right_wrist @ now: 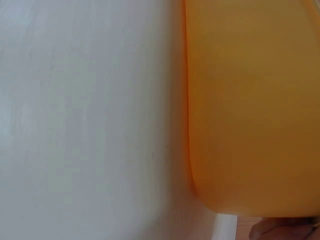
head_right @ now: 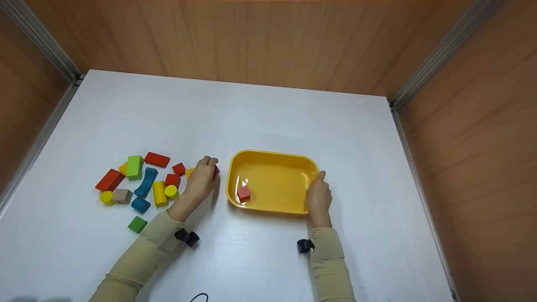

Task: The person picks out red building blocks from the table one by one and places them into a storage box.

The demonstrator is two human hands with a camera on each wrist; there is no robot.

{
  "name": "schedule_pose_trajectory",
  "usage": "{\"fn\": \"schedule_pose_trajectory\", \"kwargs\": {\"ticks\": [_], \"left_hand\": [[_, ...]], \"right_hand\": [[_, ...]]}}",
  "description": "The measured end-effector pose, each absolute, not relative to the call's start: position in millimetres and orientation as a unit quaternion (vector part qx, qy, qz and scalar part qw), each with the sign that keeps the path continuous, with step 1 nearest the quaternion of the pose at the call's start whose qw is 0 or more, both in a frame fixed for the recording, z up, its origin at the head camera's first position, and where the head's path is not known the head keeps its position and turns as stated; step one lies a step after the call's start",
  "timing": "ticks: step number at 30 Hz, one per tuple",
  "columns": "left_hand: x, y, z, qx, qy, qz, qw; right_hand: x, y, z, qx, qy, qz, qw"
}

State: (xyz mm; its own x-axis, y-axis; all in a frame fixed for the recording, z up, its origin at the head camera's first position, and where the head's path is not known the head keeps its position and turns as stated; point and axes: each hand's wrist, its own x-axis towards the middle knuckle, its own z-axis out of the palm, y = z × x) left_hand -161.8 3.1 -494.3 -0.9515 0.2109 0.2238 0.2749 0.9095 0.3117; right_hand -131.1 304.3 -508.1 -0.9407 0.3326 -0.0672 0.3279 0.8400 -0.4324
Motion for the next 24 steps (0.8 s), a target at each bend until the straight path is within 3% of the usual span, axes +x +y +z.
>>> {"fn": "schedule_pose_trajectory", "kwargs": {"ticks": [7, 24], "left_hand": [[-158.5, 9.3, -474.9, -0.128, -0.971, -0.188, 0.068], [-151.8, 35.0, -451.0, -0.207, -0.957, -0.181, 0.094]], "right_hand": [[-130.8, 303.9, -508.2, -0.166, -0.961, 0.219, 0.013], [-132.1, 303.6, -506.7, -0.179, -0.96, 0.217, -0.002]]}}
